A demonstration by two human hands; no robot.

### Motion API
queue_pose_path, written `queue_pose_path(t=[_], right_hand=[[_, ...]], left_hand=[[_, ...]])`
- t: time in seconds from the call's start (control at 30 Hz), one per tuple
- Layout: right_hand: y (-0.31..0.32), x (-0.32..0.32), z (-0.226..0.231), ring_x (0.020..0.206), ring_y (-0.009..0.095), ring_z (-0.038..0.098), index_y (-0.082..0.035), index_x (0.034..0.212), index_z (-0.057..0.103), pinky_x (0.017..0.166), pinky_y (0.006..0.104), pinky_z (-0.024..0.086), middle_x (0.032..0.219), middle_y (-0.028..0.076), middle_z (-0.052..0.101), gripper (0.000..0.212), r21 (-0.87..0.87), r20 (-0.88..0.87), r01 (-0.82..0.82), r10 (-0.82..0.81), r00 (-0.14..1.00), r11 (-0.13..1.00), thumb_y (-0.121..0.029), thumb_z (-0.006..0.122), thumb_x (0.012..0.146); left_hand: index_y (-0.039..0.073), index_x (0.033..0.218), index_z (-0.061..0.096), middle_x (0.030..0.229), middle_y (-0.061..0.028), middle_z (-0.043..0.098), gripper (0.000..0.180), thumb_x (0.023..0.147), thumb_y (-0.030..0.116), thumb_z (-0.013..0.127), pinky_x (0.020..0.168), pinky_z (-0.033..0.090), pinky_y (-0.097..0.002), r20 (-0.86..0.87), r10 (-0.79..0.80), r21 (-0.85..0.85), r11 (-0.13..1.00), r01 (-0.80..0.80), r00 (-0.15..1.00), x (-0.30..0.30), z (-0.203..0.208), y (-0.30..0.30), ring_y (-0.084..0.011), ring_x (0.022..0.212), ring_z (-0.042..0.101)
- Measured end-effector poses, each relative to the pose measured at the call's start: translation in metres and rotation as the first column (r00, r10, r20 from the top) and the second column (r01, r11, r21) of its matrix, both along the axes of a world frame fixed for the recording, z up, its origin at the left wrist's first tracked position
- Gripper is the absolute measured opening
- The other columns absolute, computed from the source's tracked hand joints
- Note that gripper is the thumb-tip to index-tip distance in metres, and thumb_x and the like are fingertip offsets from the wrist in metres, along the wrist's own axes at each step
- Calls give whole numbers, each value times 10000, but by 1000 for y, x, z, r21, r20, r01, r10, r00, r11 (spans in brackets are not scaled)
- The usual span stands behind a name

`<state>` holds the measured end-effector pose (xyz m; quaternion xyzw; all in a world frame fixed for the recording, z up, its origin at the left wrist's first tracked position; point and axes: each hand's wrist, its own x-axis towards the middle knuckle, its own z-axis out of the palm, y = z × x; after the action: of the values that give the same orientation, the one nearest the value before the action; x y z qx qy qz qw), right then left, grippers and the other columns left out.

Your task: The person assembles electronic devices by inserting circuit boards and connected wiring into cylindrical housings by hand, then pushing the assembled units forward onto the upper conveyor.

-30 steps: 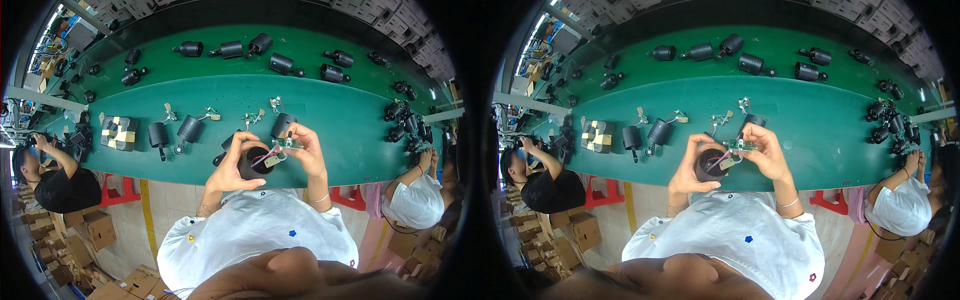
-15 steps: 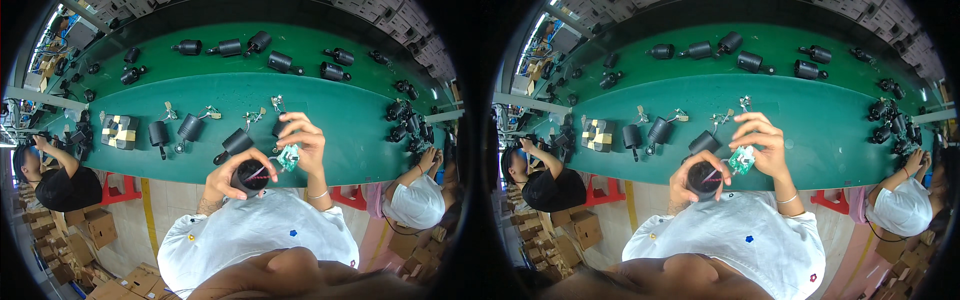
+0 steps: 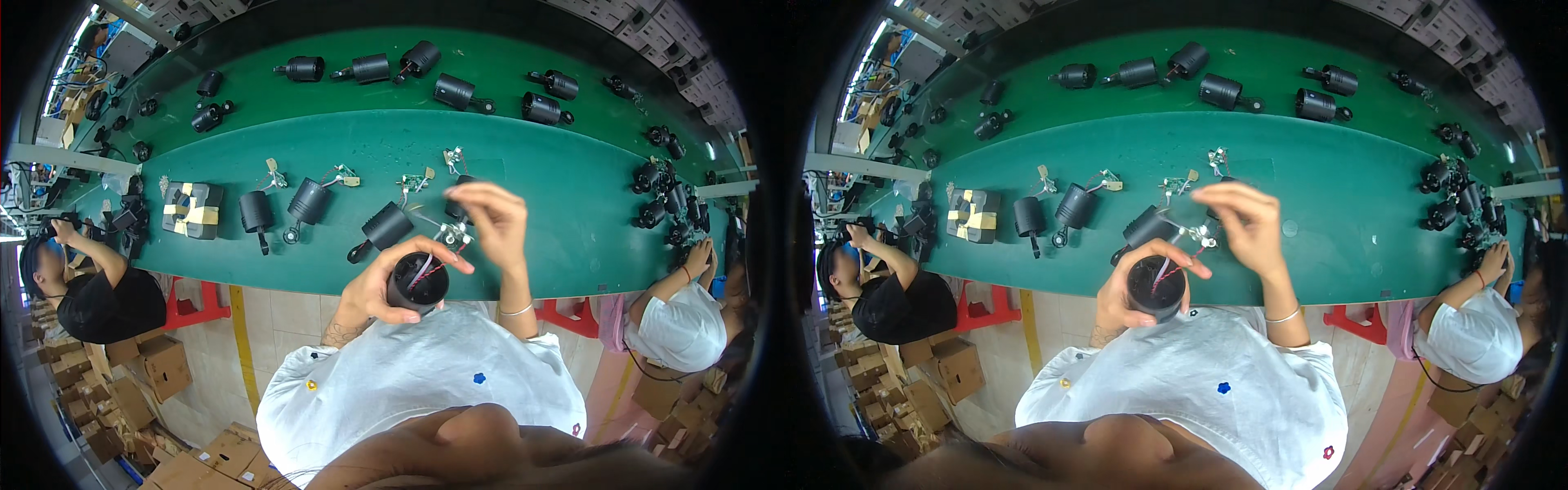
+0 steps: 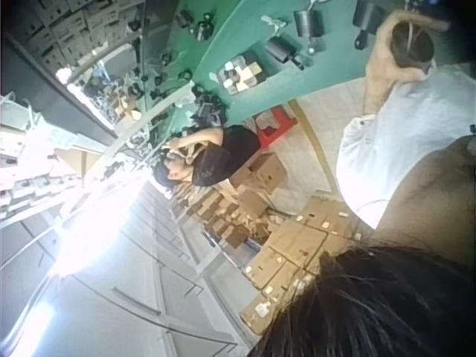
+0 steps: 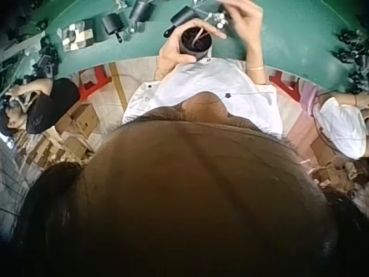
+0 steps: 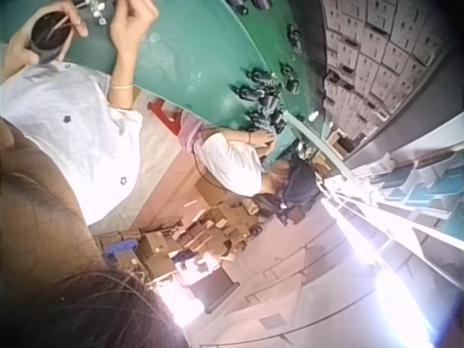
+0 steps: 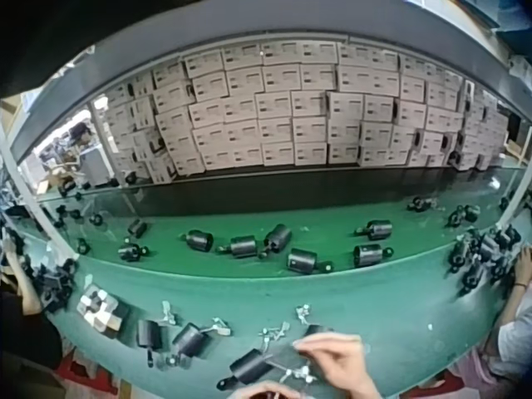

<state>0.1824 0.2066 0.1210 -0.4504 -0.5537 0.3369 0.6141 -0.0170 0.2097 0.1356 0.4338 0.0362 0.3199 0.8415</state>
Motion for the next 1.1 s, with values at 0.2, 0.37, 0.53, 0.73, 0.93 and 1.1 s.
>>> queue_pose_path(t=[0.2,0.37,0.53,0.73,0.93,1.1], right_hand=[[-6,21,21,747,140,613,9,980,728,725,222,511,891,80,660,213,-160,-148,-256,233,961,953,65,693,777],[-2,11,18,735,123,595,12,970,724,708,216,499,876,72,642,188,-287,-194,-334,287,938,898,60,694,791],[-2,14,11,728,114,586,20,961,718,689,211,496,882,67,644,175,-283,-250,-417,354,901,863,64,690,794],[0,9,7,725,106,584,23,953,716,669,212,494,859,58,650,166,-303,-320,-408,312,895,861,66,689,795],[4,11,3,720,98,579,25,956,712,675,207,492,831,57,658,167,-291,-414,-449,312,855,844,64,693,795],[4,12,-3,724,97,571,26,954,711,687,205,486,856,71,665,146,-361,-396,-508,364,843,782,62,670,818]], left_hand=[[-15,1230,532,1217,-252,621,716,574,115,787,840,539,-386,-240,234,619,784,-37,942,-8,-3,16,-302,887,679],[41,1243,564,1242,-63,652,735,544,145,765,838,503,-327,-377,197,623,777,90,905,-11,6,18,-235,909,668],[35,1247,560,1217,-67,665,745,537,135,761,817,509,-329,-366,285,677,735,43,886,-13,6,18,-245,898,672],[35,1243,561,1215,-73,666,741,536,132,762,799,517,-335,-315,296,692,722,5,902,-11,4,20,-251,875,674],[31,1228,564,1235,-76,657,726,535,119,761,810,520,-335,-309,224,642,766,29,924,-11,7,20,-253,881,674],[30,1220,561,1239,-86,654,711,543,111,763,823,519,-334,-294,197,628,778,33,935,-11,8,20,-256,884,673]])
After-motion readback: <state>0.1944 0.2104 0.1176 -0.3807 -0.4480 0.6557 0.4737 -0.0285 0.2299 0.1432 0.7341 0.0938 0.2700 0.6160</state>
